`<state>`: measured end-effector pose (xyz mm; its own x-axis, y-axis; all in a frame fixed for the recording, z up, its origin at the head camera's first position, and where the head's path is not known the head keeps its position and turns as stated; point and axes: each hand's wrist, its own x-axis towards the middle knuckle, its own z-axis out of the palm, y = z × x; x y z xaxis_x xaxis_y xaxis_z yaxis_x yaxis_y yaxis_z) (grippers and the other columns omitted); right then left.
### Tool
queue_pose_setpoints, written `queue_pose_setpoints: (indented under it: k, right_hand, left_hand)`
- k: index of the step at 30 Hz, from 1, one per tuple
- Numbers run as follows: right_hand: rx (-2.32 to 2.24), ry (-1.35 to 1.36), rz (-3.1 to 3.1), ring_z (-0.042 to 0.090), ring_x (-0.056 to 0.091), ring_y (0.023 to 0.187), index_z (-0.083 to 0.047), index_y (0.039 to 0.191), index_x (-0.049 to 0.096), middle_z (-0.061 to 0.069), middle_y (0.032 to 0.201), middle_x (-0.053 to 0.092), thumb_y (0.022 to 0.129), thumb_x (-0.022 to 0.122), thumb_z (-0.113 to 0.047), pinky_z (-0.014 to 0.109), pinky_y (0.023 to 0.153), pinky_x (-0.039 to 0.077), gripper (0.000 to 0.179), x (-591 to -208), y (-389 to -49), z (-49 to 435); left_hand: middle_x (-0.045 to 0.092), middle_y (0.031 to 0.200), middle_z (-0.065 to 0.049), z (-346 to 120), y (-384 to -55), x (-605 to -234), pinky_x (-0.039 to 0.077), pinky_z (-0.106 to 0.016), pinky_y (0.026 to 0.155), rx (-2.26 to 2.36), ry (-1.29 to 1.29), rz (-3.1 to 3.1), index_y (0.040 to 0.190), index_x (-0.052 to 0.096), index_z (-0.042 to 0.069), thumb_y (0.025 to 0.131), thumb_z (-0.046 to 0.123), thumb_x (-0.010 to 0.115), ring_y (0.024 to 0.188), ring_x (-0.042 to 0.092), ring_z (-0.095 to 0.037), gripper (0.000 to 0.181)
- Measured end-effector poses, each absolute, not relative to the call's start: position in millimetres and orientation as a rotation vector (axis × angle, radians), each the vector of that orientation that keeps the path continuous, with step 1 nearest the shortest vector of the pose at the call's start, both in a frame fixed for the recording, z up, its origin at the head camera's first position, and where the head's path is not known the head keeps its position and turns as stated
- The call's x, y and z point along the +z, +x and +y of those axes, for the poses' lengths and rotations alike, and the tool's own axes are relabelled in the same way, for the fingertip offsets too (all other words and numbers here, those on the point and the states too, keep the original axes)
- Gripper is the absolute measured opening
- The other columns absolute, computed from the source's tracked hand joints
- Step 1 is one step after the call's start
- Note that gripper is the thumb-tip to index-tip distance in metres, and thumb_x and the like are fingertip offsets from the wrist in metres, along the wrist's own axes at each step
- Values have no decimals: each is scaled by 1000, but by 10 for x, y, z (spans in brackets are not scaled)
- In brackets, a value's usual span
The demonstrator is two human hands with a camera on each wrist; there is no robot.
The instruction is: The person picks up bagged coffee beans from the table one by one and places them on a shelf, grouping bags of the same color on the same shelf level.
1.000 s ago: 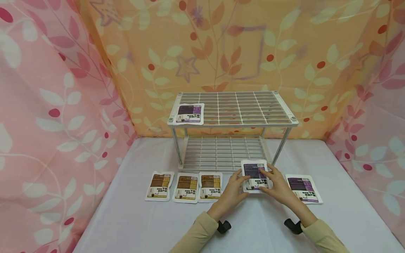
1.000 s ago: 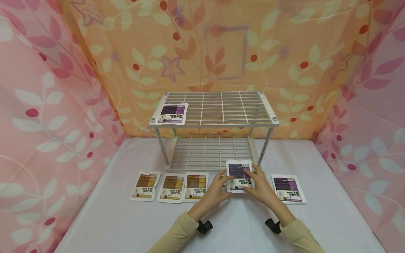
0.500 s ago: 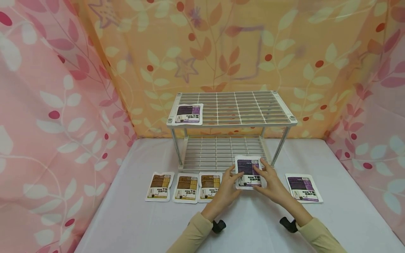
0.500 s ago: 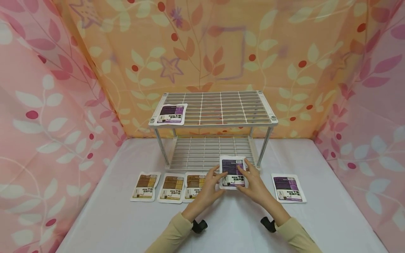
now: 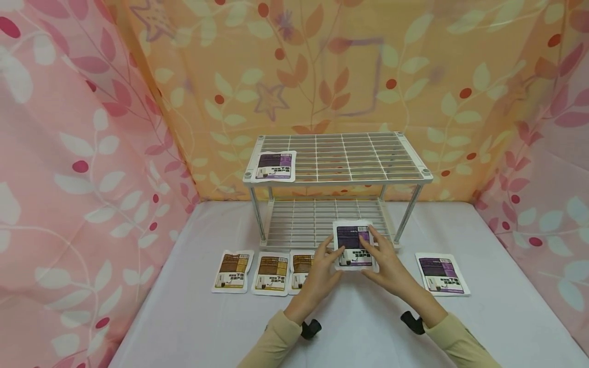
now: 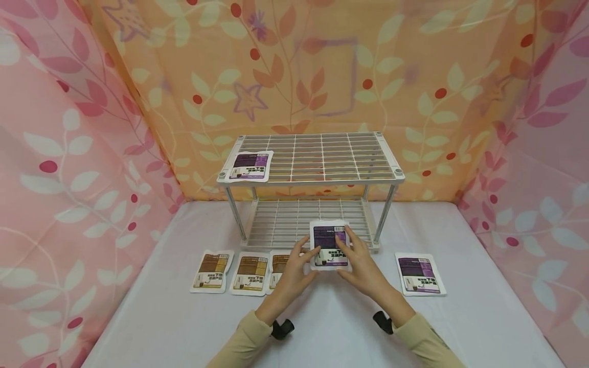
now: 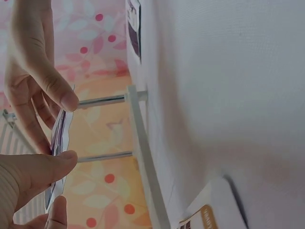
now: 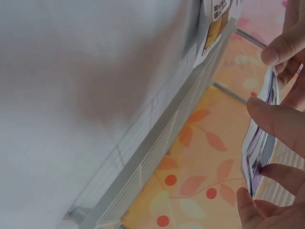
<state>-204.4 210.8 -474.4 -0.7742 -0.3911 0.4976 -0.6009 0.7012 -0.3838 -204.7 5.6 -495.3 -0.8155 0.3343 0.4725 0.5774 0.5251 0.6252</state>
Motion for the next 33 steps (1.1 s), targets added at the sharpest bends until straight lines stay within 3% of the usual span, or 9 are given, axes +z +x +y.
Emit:
queue_pose_setpoints:
  k: [9,16,24,33]
  right_hand:
    - [700,816,-2449,39,40,119,1,133,48,22,148,25,60,86,-8,51,87,48,82,-4618,-2050,2003]
    - [649,834,-2380,39,35,124,-2,131,51,21,148,26,62,85,-8,52,89,46,77,-4496,-2041,1934]
    - [608,836,-2295,38,42,116,-4,131,52,22,148,26,62,85,-6,48,86,49,77,-4371,-2015,1895]
    - [620,868,-2256,37,38,121,-8,130,55,21,148,27,65,83,-8,50,90,46,70,-4169,-1994,1849]
  left_hand:
    - [31,145,-14,-50,-2014,-4763,50,-21,82,-1009,-785,-2369,124,58,3,71,-1,77,109,50,-22,57]
    - [32,144,-10,-133,-2027,-4670,49,-20,87,-1008,-814,-2327,126,57,4,75,-1,73,113,47,-22,53]
    - [43,138,-8,-208,-2032,-4512,48,-22,90,-892,-887,-2219,122,60,3,78,1,71,117,47,-20,46]
    - [49,131,-9,-317,-2054,-4343,42,-24,100,-746,-941,-2109,121,61,3,80,4,70,120,47,-22,42]
